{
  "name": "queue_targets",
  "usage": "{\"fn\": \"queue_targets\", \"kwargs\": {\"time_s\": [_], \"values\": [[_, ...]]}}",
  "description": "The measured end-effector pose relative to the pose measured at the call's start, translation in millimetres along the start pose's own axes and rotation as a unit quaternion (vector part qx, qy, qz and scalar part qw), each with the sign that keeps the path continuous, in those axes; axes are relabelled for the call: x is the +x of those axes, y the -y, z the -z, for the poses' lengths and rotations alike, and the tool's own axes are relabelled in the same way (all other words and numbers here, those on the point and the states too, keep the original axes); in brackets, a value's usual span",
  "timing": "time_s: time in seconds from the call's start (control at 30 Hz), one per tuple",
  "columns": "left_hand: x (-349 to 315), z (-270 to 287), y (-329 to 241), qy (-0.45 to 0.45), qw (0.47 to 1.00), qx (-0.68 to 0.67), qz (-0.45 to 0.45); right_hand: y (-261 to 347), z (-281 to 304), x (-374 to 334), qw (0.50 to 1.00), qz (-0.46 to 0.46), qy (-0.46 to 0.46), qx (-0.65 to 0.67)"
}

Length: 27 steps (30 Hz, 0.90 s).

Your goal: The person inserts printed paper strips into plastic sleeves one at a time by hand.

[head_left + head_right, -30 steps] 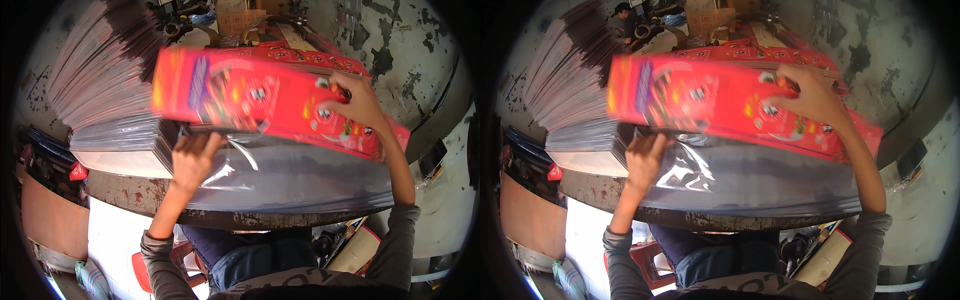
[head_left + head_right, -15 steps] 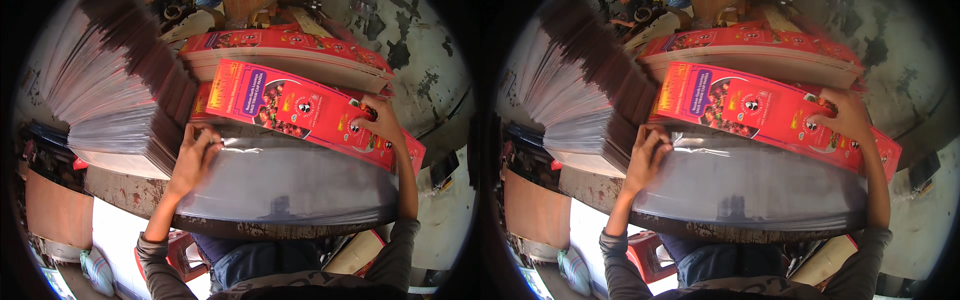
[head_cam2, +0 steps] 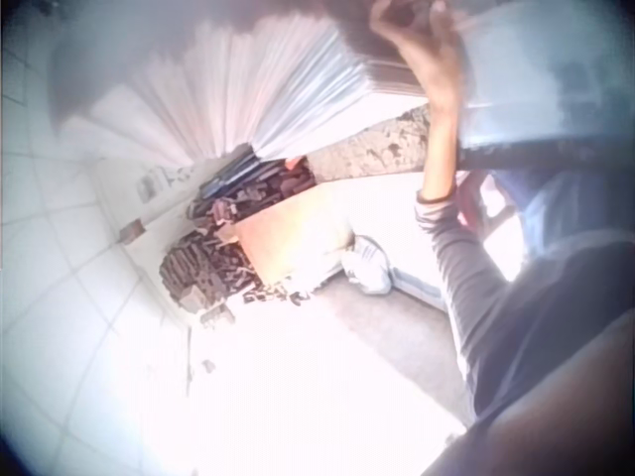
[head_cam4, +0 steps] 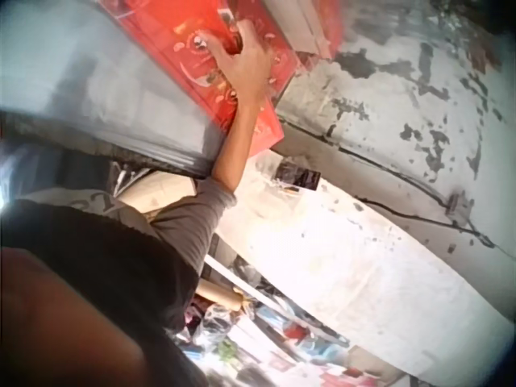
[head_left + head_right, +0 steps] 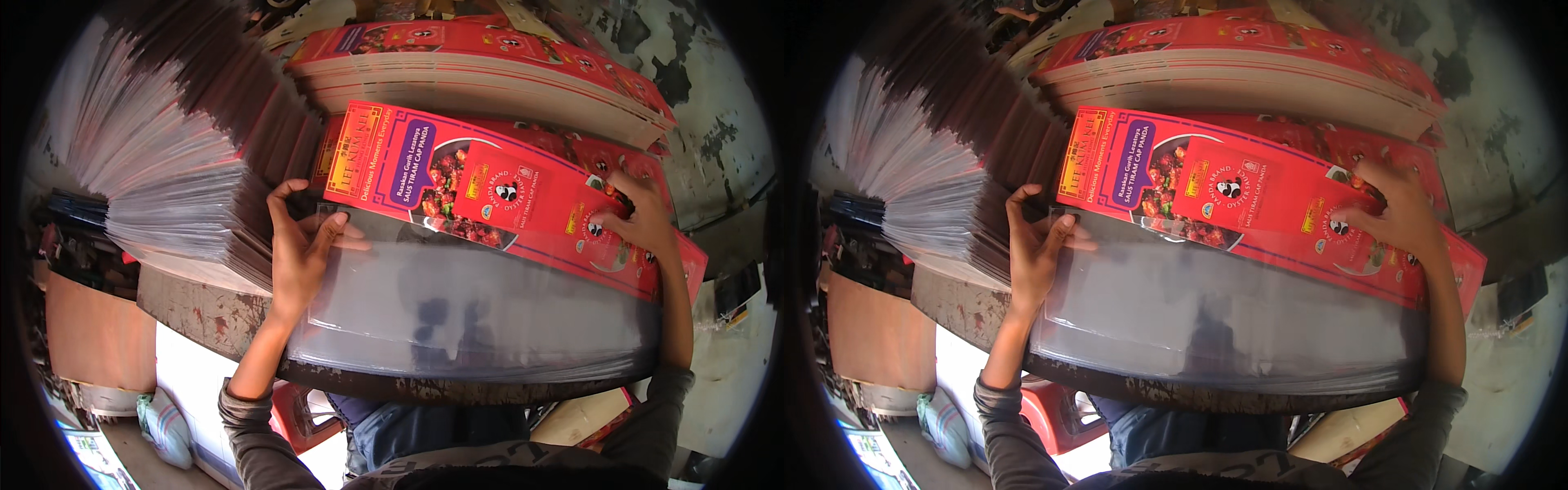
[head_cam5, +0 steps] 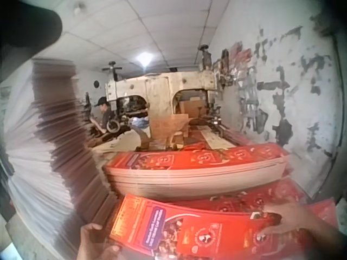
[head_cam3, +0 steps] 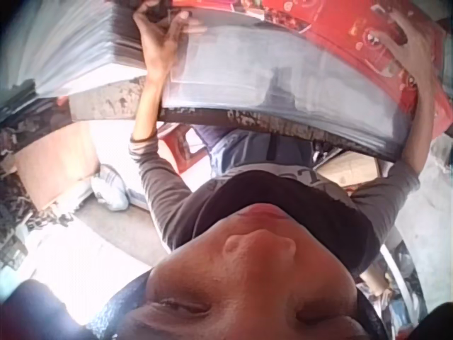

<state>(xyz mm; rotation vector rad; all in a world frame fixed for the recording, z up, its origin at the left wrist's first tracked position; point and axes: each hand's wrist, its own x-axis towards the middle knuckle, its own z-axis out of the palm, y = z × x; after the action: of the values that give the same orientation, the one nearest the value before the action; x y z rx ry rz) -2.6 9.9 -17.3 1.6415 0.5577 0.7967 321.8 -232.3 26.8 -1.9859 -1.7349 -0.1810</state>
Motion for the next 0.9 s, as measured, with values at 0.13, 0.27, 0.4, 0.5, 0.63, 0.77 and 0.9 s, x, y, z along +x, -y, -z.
{"fn": "queue_targets", "kwargs": {"time_s": [0.13,0.27,0.4,0.5,0.63,0.77,0.9], "values": [[3,-2,1,0.007,0.999,-0.041,-0.018,-7,-1,-2,0.999,0.033,0.004,-0.033],[3,-2,2,0.011,0.998,-0.065,-0.016,5,-3,5,1.000,0.005,0.014,-0.021],[5,-2,1,0.028,0.997,-0.078,-0.005,22,-15,22,0.996,-0.059,0.068,0.007],[3,-2,2,0.056,0.996,-0.062,-0.013,42,-30,38,0.987,-0.120,0.083,0.071],[0,-4,-11,0.097,0.993,-0.032,0.062,46,-46,30,0.996,-0.087,0.024,0.014],[1,-4,-8,0.064,0.991,-0.071,0.094,33,-31,19,0.998,-0.033,-0.003,-0.046],[0,-2,-6,0.050,0.991,-0.087,0.089,19,-9,15,0.992,0.010,-0.038,-0.117]]}}
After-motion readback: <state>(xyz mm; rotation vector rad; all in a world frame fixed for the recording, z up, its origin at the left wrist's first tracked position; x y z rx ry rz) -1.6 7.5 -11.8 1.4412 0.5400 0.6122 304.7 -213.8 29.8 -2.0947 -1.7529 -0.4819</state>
